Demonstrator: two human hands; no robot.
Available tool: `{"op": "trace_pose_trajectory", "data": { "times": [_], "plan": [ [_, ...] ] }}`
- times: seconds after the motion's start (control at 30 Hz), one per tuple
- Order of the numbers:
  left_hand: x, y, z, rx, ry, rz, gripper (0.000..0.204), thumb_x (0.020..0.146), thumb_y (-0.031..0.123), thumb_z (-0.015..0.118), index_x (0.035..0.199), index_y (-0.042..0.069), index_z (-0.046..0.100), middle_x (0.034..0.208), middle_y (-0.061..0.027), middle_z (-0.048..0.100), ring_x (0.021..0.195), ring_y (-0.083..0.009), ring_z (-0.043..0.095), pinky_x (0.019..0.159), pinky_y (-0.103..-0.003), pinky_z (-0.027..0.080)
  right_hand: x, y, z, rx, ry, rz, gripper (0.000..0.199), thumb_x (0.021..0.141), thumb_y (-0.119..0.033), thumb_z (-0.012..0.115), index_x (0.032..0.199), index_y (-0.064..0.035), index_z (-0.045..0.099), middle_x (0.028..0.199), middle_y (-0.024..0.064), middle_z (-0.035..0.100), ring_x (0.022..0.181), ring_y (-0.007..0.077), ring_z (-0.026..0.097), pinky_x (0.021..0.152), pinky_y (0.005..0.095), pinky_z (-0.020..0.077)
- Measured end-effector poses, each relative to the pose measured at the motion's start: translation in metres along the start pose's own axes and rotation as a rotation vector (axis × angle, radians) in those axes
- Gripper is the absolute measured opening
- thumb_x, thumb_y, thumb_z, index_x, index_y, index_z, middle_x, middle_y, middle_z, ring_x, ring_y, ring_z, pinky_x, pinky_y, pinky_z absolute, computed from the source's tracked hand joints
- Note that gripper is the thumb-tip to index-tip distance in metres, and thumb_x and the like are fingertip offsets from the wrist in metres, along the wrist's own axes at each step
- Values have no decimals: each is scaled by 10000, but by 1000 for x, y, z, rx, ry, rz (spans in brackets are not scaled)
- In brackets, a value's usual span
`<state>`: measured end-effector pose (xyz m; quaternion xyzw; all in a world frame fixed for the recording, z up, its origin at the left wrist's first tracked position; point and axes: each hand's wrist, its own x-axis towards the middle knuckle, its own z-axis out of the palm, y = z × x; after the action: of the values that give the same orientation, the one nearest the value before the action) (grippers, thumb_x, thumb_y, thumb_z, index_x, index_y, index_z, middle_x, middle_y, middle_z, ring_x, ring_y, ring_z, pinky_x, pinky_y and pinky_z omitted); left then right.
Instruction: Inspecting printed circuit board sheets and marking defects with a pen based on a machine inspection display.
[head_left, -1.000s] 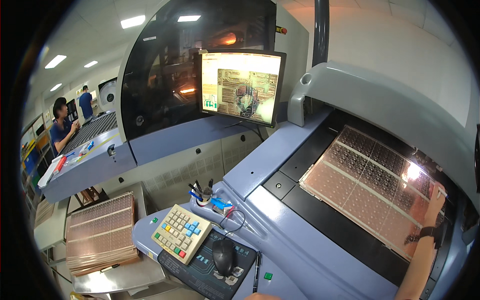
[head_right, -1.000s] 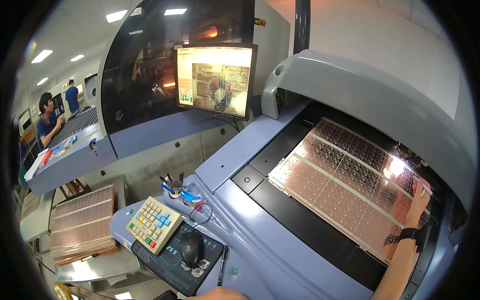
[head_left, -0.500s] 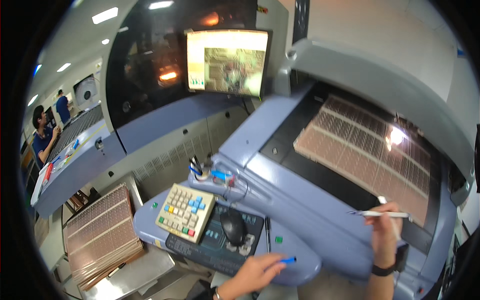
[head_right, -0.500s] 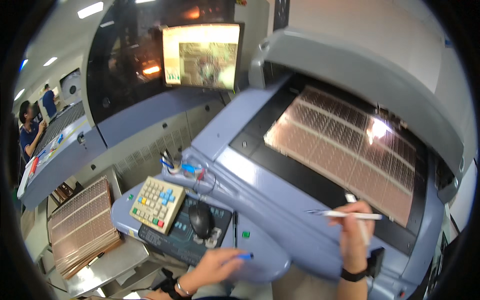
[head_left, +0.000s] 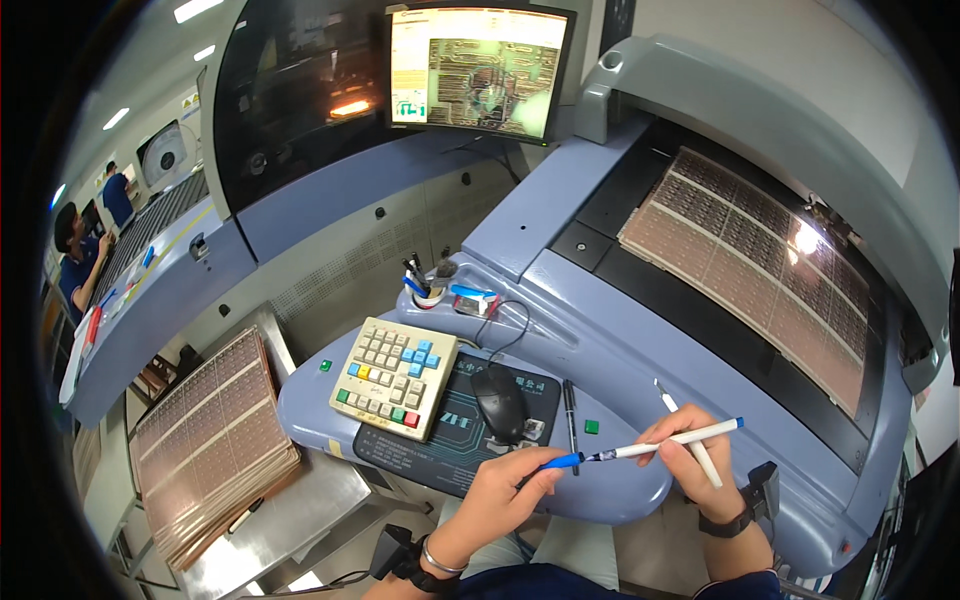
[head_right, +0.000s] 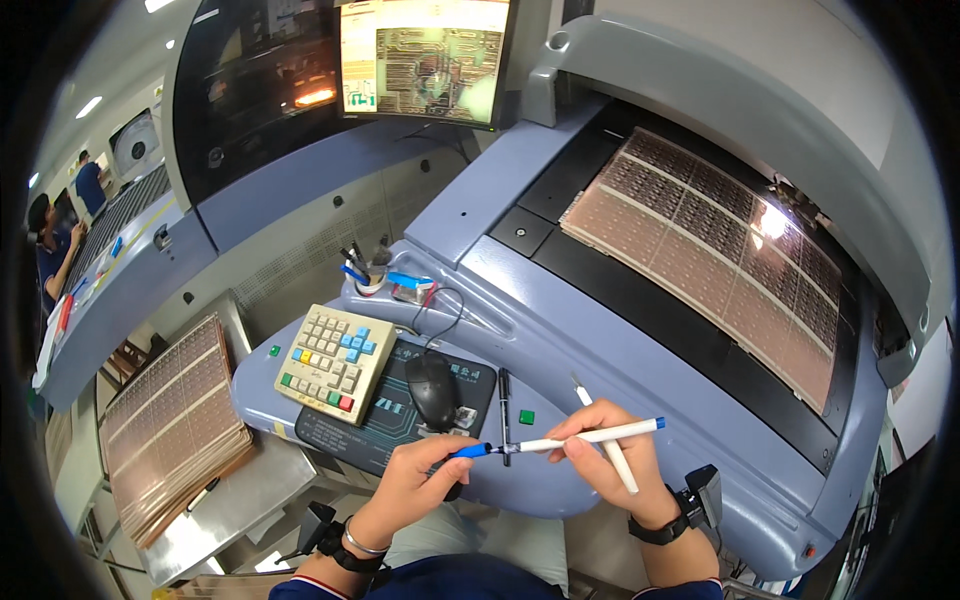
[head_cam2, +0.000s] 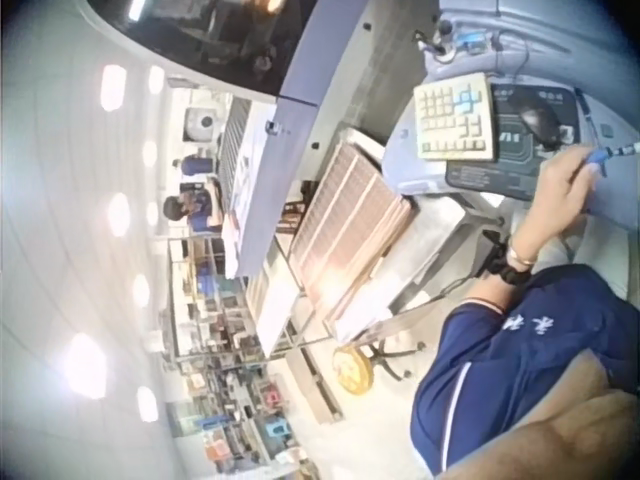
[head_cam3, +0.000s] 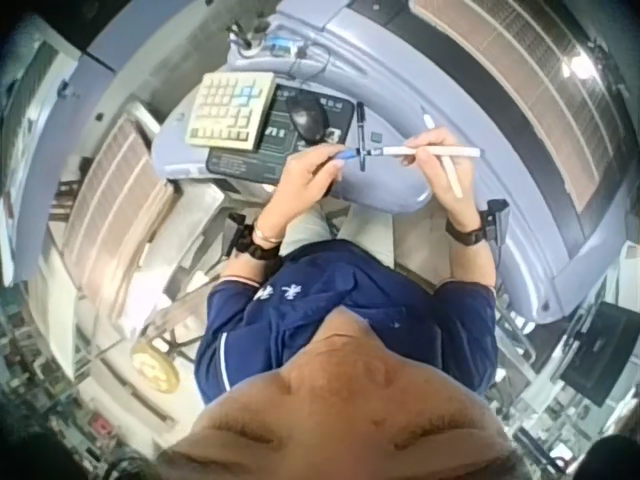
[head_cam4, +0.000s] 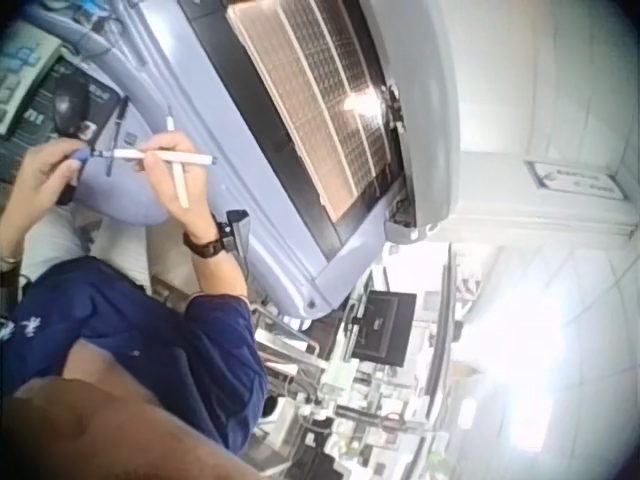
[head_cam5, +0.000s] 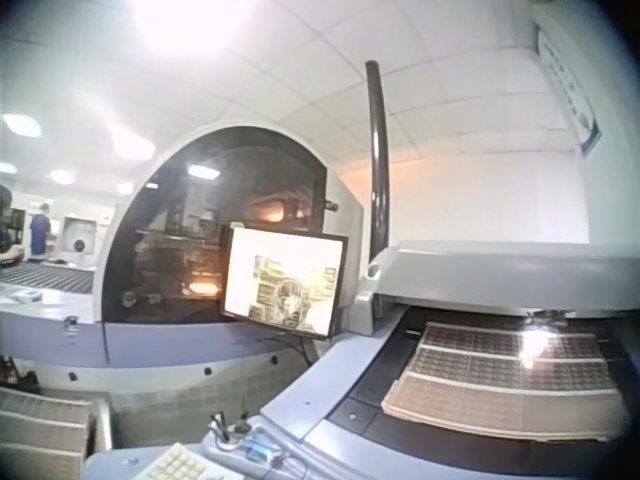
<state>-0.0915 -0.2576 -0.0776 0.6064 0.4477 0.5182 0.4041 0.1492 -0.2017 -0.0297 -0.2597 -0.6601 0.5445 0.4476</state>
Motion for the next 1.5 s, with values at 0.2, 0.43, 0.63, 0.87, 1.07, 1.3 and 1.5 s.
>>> {"op": "trace_pose_trajectory", "data": {
  "times": [0.2, 0.43, 0.63, 0.87, 1.07, 1.3, 1.5],
  "plan": [
    [10, -11, -8, 278, -55, 267, 193, 876, 76, 672, 1063, 36, 694, 757, -79, 639, 645, -197, 611, 619, -300, 487, 3, -7, -2, -206, 8, 100, 81, 924, -63, 612, 947, 13, 626, 878, 119, 704, 809, 139, 681, 697, 252, 530],
    [3, -17, -7, 295, -129, 142, 171, 893, 152, 660, 1013, 30, 667, 843, -114, 664, 734, -286, 639, 647, -356, 512, 4, 14, 8, -251, -75, 108, 124, 906, -94, 682, 963, 14, 661, 920, 109, 707, 825, 152, 664, 728, 268, 523],
    [-9, -32, -3, 283, -151, 133, 209, 892, 193, 671, 1035, 41, 672, 847, -109, 672, 736, -304, 645, 635, -360, 515, -4, 36, 31, -180, -116, -141, 58, 941, -38, 604, 959, 15, 617, 976, 223, 695, 905, 232, 688, 779, 335, 567],
    [-2, -26, -81, 532, 367, 321, 137, 876, 107, 664, 999, 74, 714, 846, -116, 688, 708, -307, 641, 646, -385, 523, 11, 52, 14, -103, 121, -250, 77, 957, 8, 546, 1011, 32, 595, 1126, 263, 656, 947, 256, 685, 803, 341, 573],
    [-27, -86, -227, 926, 881, 150, 148, 863, 47, 629, 992, 37, 699, 988, -157, 661, 934, -331, 608, 827, -400, 490, -10, 98, -32, -766, 29, -152, 161, 788, 128, 619, 902, 17, 647, 1208, 246, 639, 989, 279, 686, 811, 344, 557],
    [-21, -120, -239, 1136, 651, -41, 218, 888, 169, 621, 1092, 127, 686, 1233, -106, 602, 1241, -317, 503, 1098, -477, 306, -6, 109, -25, -878, -110, -138, 238, 712, 102, 667, 907, -33, 665, 1240, 236, 623, 1049, 373, 648, 860, 386, 541],
    [-15, -115, -245, 1195, 660, -132, 164, 879, 179, 639, 1027, 124, 681, 1206, -96, 606, 1152, -313, 535, 1018, -468, 359, -2, 101, -17, -913, -133, -211, 255, 727, 103, 663, 938, -40, 681, 1225, 203, 636, 1042, 343, 658, 874, 395, 539]
  ]
}}
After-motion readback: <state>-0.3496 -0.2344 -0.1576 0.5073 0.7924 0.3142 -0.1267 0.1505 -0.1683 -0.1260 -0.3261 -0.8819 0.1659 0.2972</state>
